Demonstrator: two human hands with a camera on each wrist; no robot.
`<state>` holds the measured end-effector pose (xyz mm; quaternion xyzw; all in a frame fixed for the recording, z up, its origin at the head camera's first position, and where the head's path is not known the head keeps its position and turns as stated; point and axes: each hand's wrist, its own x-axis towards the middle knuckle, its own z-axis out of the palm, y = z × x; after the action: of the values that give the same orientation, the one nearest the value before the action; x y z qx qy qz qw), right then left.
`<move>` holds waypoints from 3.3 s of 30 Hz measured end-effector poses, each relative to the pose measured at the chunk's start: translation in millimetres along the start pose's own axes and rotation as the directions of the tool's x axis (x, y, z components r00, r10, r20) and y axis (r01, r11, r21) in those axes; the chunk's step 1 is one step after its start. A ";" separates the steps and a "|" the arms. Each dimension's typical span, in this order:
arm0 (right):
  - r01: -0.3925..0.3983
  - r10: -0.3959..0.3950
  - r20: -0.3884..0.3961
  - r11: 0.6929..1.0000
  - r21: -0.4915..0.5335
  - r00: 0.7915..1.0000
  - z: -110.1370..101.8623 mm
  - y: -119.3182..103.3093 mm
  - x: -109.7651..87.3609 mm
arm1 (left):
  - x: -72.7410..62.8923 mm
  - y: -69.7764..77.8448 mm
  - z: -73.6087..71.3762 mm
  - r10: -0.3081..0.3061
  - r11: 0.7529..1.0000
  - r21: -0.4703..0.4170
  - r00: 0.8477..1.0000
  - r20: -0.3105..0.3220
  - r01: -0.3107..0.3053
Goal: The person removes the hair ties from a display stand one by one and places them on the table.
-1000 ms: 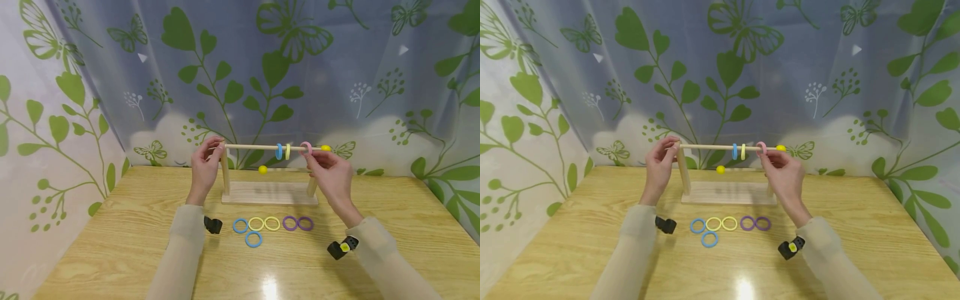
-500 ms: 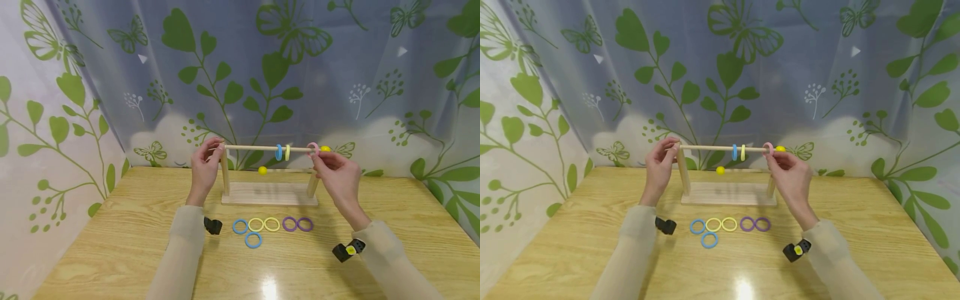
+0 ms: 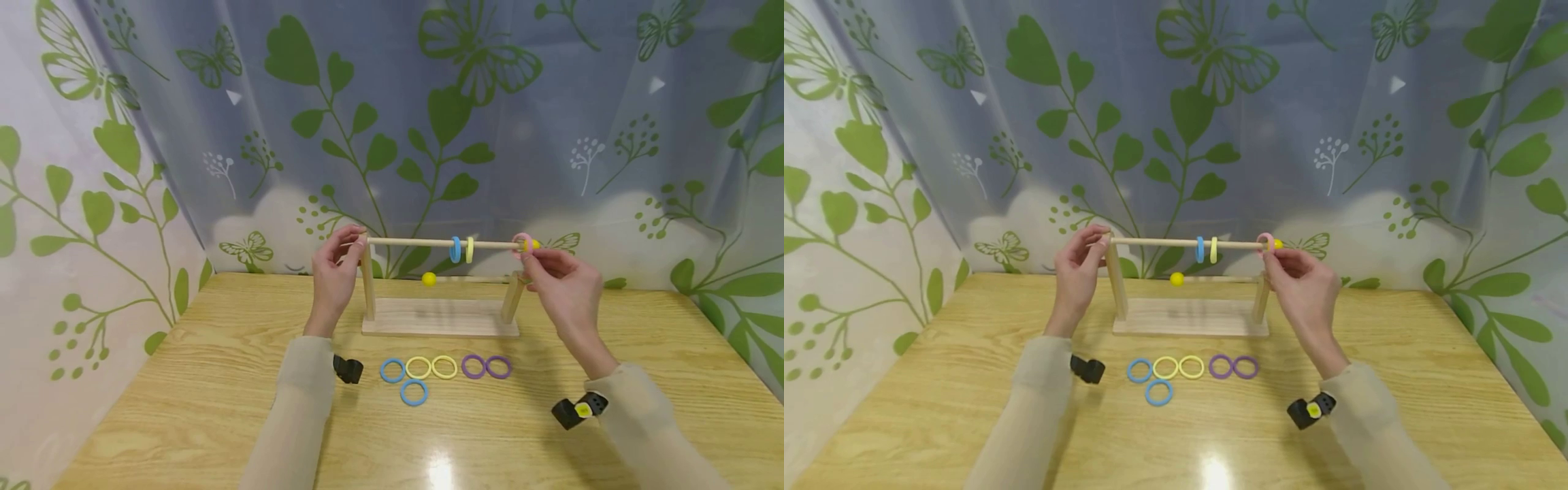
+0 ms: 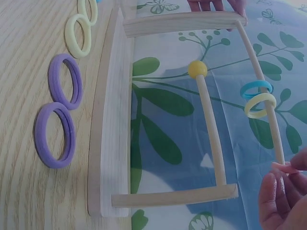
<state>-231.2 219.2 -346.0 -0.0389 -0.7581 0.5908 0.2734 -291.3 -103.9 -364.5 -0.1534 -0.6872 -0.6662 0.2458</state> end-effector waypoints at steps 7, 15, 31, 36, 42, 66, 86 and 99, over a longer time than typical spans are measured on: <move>0.013 -0.013 -0.012 1.000 -0.008 1.000 -5.1 1.1 1.3 | 0.7 0.1 0.8 -0.002 1.000 -0.010 1.000 -0.006 0.002; 0.012 -0.014 -0.027 0.999 -0.052 1.000 -8.2 1.1 1.6 | 0.5 -0.9 -0.1 0.001 1.000 0.000 1.000 -0.005 -0.001; -0.017 0.012 -0.057 0.997 -0.080 0.998 -17.9 10.1 4.1 | 0.7 -0.6 -0.3 -0.036 0.999 -0.006 0.999 0.001 0.036; -0.015 0.011 -0.067 0.998 -0.066 0.998 -23.6 10.9 3.4 | 0.7 -1.5 -0.1 -0.015 1.000 -0.023 1.000 0.005 0.015; 0.009 -0.012 -0.075 0.999 -0.044 0.997 -27.9 11.4 2.0 | 1.2 -3.1 -0.1 -0.004 1.000 -0.020 1.000 0.004 0.004; 0.138 -0.140 0.011 0.964 -0.227 0.990 -38.1 16.4 -13.7 | 1.2 -3.5 -0.7 -0.005 1.000 -0.013 1.000 0.000 0.005; 0.195 -0.175 0.097 0.946 -0.258 0.980 -33.5 20.5 -27.6 | 1.1 -1.9 -0.7 -0.013 0.999 -0.034 1.000 0.005 0.013; 0.243 -0.203 0.174 0.936 -0.256 0.964 -27.6 25.3 -36.3 | 0.8 -0.1 -0.6 -0.032 0.999 -0.034 0.999 -0.001 0.032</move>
<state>-194.4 237.0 -378.4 0.0530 -0.8500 0.4462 0.2750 -292.0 -104.5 -364.1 -0.1461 -0.6779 -0.6818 0.2330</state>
